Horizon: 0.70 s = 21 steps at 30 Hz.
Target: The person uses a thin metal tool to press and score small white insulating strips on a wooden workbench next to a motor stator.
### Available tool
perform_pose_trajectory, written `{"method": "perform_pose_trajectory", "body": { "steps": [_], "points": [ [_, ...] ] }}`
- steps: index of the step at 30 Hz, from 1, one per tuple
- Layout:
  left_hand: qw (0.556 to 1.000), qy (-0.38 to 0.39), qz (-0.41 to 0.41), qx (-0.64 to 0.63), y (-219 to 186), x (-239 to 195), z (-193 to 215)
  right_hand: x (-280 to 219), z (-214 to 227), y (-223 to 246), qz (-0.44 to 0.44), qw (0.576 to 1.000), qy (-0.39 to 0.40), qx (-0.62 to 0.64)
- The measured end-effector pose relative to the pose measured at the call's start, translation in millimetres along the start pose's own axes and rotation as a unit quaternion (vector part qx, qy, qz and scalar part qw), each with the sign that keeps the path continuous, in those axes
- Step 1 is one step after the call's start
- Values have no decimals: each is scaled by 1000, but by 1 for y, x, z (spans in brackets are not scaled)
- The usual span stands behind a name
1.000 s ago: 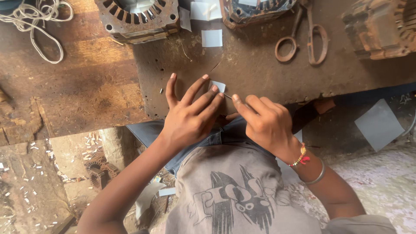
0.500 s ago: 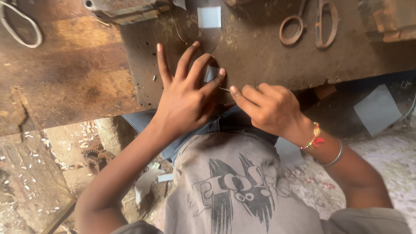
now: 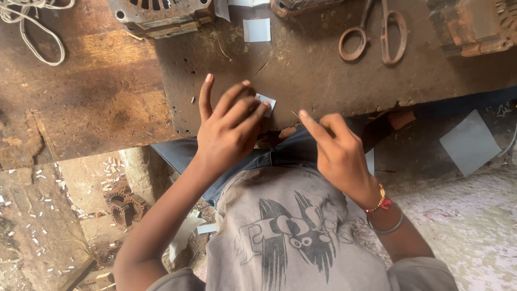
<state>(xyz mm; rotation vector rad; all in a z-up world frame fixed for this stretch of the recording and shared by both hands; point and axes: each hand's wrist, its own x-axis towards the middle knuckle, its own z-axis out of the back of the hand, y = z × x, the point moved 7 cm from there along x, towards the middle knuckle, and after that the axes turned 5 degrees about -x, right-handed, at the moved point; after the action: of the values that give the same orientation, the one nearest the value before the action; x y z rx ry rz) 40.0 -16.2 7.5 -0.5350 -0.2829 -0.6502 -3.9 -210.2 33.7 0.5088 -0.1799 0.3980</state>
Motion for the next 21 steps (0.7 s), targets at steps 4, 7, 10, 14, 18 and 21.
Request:
{"method": "perform_pose_trajectory", "body": {
  "steps": [4, 7, 10, 14, 18, 21],
  "points": [
    [993, -11, -107, 49, -11, -8, -1, 21, 0, 12, 28, 999, 16, -44],
    [988, 0, -146, 48, -12, -10, 1, 32, -6, 15, 30, 997, 18, -62],
    [994, 13, -105, 2, -6, -8, 6, 37, -9, 20, 53, 996, -1, -76],
    [996, 13, -73, -49, -4, -7, 9, 39, -12, 24, 135, 981, 14, -140],
    [996, 14, -83, -24, -3, -9, 4, 42, -18, 25, 110, 975, 4, -191],
    [996, 21, -87, 23, -4, -12, 1, 43, -19, 31, 135, 962, -8, -239]
  ]
}}
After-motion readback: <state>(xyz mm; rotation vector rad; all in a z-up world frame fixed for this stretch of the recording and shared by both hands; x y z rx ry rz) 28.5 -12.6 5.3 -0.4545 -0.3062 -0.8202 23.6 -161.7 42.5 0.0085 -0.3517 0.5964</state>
